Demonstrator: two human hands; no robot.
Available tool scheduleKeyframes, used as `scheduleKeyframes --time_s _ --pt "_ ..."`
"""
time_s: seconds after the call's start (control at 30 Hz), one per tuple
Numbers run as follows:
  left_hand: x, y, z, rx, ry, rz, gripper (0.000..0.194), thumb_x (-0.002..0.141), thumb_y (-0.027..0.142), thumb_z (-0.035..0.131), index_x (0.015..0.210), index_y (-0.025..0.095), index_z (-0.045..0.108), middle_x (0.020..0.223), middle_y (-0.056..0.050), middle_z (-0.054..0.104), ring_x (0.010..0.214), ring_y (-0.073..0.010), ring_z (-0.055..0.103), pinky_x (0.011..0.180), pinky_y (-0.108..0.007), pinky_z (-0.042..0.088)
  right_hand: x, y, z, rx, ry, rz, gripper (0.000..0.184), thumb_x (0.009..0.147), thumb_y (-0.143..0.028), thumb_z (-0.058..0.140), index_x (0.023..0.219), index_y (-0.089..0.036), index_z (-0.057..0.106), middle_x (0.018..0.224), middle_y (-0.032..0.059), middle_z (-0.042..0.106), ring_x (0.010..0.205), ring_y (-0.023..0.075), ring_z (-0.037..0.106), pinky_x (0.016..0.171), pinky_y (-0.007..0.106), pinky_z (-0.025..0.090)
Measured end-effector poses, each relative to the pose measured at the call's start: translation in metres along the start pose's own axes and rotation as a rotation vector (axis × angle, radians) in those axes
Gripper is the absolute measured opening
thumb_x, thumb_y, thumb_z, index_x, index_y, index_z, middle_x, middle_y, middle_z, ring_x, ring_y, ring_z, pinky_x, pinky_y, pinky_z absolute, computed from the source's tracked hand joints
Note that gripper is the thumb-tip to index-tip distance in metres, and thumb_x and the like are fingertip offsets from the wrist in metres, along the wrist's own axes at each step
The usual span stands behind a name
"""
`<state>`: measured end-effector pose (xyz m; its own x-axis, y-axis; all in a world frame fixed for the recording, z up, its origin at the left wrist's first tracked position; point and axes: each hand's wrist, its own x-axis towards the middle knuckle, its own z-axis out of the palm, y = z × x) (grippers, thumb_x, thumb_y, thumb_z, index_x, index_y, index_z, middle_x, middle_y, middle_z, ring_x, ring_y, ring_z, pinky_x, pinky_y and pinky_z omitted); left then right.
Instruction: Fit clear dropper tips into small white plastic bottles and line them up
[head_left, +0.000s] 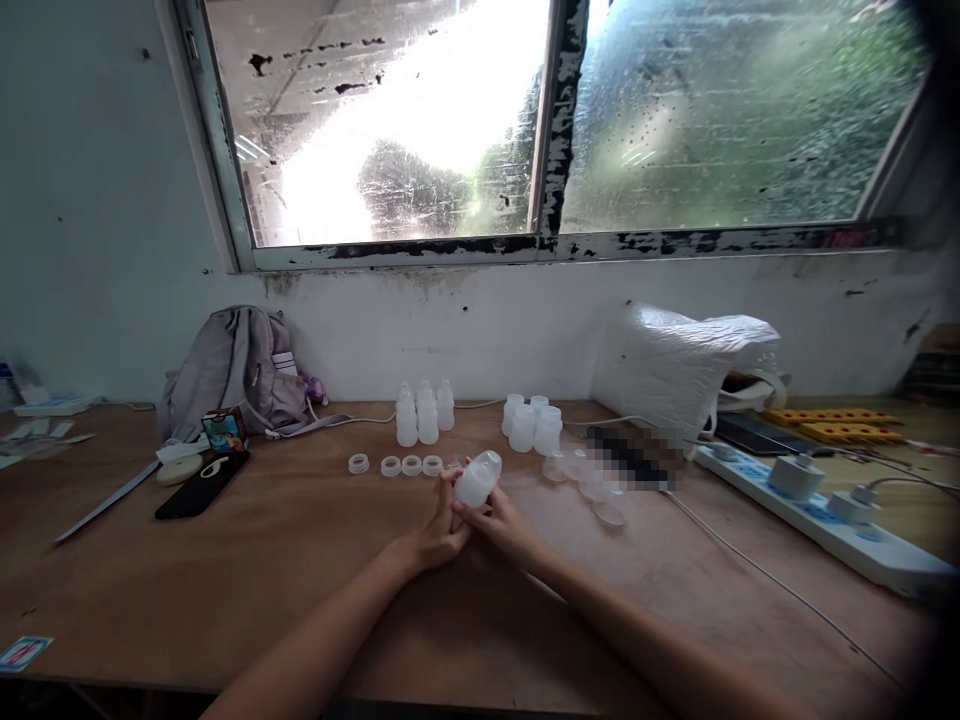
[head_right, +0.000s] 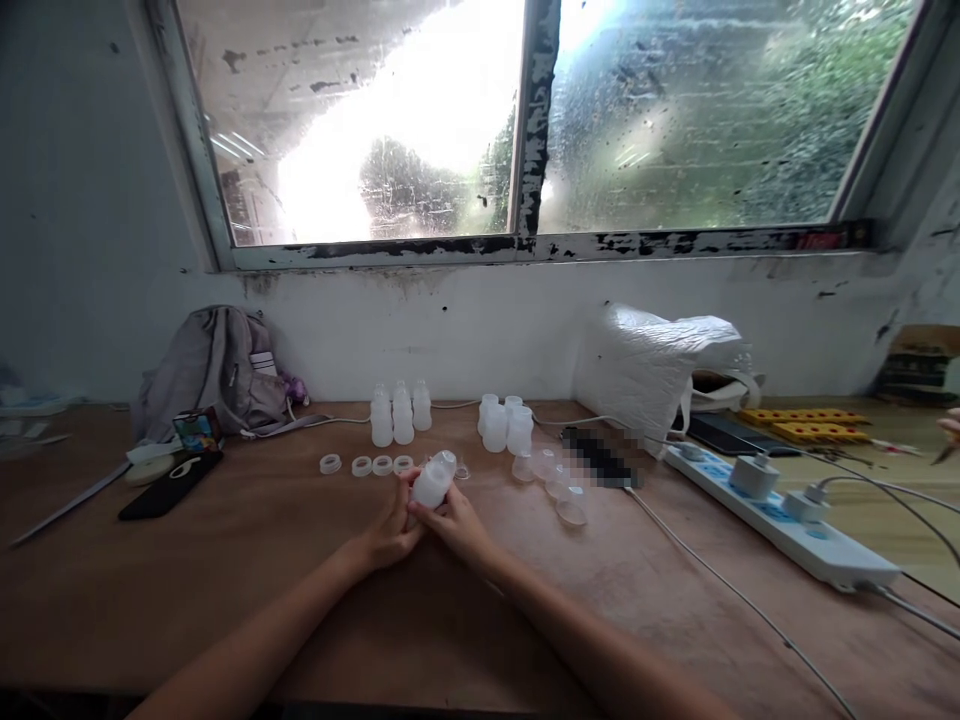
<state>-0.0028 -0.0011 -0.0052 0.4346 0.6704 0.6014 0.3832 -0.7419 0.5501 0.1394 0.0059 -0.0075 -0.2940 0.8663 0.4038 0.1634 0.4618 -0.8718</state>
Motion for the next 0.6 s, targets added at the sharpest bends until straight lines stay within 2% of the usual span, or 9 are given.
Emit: scheduleKeyframes --time_s 0.17,0.3,0.4,0.5,0.6 --pt "0.006 -0.005 -0.004 0.009 -0.002 -0.061 0.052 0.064 0.006 0.046 0.110 0.019 0.025 0.109 -0.009 0.038 0.103 -0.0170 0.041 0.092 -0.034 0.034 0.005 0.005 -0.007 -0.051 0.100 0.010 0.046 0.063 -0.035 0.062 0.100 -0.018 0.042 0.091 0.0053 0.057 0.080 0.0187 0.056 0.068 0.031 0.046" --pt "0.010 -0.024 -0.009 0.166 0.114 -0.155 0.045 0.066 0.006 0.039 0.108 0.018 0.030 0.109 -0.008 0.041 0.104 -0.0168 0.040 0.093 -0.035 0.032 0.021 0.000 -0.022 -0.132 0.179 -0.036 0.039 0.065 -0.037 0.059 0.094 -0.018 0.042 0.086 0.0046 0.057 0.075 0.0171 0.056 0.067 0.030 0.046" --pt "0.011 -0.039 -0.017 0.360 0.167 -0.194 0.045 0.064 0.004 0.037 0.107 0.017 0.034 0.107 -0.008 0.044 0.105 -0.0177 0.039 0.093 -0.034 0.031 0.053 0.002 -0.036 -0.220 0.239 -0.060 0.036 0.065 -0.038 0.058 0.090 -0.017 0.042 0.084 0.0049 0.056 0.073 0.0172 0.056 0.065 0.029 0.045" --pt "0.010 -0.052 -0.026 0.549 0.149 -0.274 0.045 0.064 0.007 0.038 0.108 0.017 0.038 0.110 -0.008 0.044 0.106 -0.0206 0.039 0.092 -0.036 0.030 0.096 0.015 -0.046 -0.377 0.313 -0.005 0.040 0.060 -0.034 0.060 0.090 -0.017 0.040 0.079 0.0040 0.056 0.071 0.0185 0.055 0.061 0.029 0.043" --pt "0.006 -0.061 -0.031 0.673 0.117 -0.379 0.043 0.067 0.011 0.040 0.110 0.017 0.040 0.115 -0.009 0.044 0.108 -0.0225 0.037 0.091 -0.037 0.029 0.132 0.036 -0.047 -0.506 0.264 0.087 0.042 0.057 -0.027 0.060 0.091 -0.017 0.039 0.079 0.0045 0.056 0.073 0.0204 0.055 0.062 0.030 0.041"
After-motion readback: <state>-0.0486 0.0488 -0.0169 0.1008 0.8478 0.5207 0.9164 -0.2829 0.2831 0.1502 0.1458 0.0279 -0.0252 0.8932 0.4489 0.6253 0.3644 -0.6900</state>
